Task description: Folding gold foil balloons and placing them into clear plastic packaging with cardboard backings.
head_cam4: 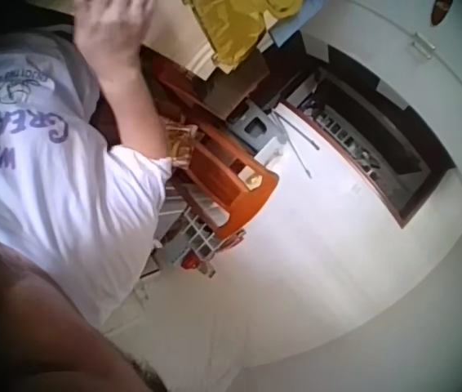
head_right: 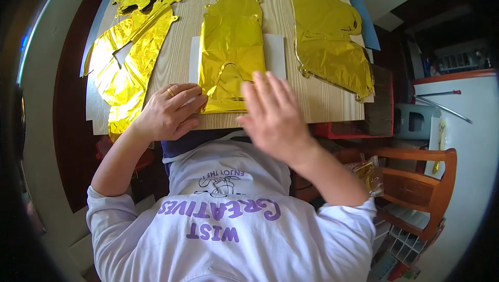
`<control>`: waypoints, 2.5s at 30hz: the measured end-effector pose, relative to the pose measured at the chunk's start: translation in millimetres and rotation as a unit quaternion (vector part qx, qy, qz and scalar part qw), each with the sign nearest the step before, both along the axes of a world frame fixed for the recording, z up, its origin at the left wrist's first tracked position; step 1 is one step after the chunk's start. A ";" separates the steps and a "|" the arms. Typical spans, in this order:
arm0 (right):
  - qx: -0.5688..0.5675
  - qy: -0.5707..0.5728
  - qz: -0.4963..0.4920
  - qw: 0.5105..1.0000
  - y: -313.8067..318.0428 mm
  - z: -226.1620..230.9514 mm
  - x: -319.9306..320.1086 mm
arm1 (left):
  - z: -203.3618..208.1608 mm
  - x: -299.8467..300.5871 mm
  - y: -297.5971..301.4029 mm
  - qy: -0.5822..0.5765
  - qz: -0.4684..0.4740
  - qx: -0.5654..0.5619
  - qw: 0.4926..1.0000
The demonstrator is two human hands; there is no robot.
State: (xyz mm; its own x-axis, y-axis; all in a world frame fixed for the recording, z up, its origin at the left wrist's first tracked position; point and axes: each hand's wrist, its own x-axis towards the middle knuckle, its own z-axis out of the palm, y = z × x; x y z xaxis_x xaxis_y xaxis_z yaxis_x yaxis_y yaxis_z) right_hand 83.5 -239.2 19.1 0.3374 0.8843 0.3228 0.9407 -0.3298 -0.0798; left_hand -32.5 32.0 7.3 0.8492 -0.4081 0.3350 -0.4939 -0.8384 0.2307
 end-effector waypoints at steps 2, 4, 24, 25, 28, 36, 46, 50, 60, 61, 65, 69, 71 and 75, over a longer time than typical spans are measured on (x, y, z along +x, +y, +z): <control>0.014 0.046 0.019 0.999 19.9 -5.9 -28.0 | -2.4 1.4 0.9 0.002 0.002 -0.010 1.000; -0.009 0.115 0.020 0.993 30.6 -28.4 -59.5 | -6.0 3.3 1.9 0.001 0.001 -0.031 1.000; -0.070 0.135 -0.051 0.987 41.2 -45.4 -72.5 | -5.2 114.0 36.5 -0.111 0.030 0.057 0.992; -0.065 0.136 -0.054 0.987 41.0 -46.2 -72.5 | 0.8 113.3 17.8 -0.152 0.003 0.046 0.987; -0.055 0.142 -0.068 0.986 41.8 -52.1 -76.9 | -13.2 99.6 -36.2 0.029 -0.159 -0.004 0.987; -0.065 0.131 -0.070 0.987 40.1 -44.0 -72.9 | -29.4 176.0 -8.8 0.088 -0.102 0.183 0.974; -0.060 0.160 -0.065 0.983 38.8 -33.0 -69.1 | -8.7 153.3 -8.0 -0.117 0.145 -0.031 0.982; -0.096 0.188 -0.026 0.977 35.7 -5.7 -53.7 | 9.3 55.6 -53.4 0.043 0.128 -0.171 0.976; 0.148 0.444 -0.166 0.868 11.9 46.2 84.0 | -12.9 36.4 -76.9 0.012 0.227 -0.083 0.970; 0.118 0.400 -0.169 0.893 12.4 34.1 112.5 | -18.4 39.3 -79.6 0.003 0.223 -0.069 0.972; -0.061 0.267 -0.142 0.951 37.9 9.3 158.1 | -38.7 38.7 -77.1 0.030 0.223 -0.028 0.974; -0.181 0.265 -0.149 0.935 56.1 17.3 171.0 | -37.6 39.4 -76.5 0.029 0.217 -0.018 0.976; -0.211 0.261 -0.131 0.933 58.9 19.5 179.3 | -36.6 36.2 -77.5 0.025 0.209 -0.025 0.977; -0.159 0.510 -0.163 0.830 65.2 16.8 196.4 | -36.7 33.5 -76.8 0.025 0.210 -0.020 0.977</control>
State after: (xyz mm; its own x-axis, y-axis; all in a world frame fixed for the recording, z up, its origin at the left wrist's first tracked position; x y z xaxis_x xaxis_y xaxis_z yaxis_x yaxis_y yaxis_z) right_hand 280.0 -174.0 35.9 0.5291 0.6787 -0.5093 0.2950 -0.7099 -0.6395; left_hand 1.0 -44.8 -29.4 0.9547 -0.0080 0.2974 -0.0959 -0.9546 0.2820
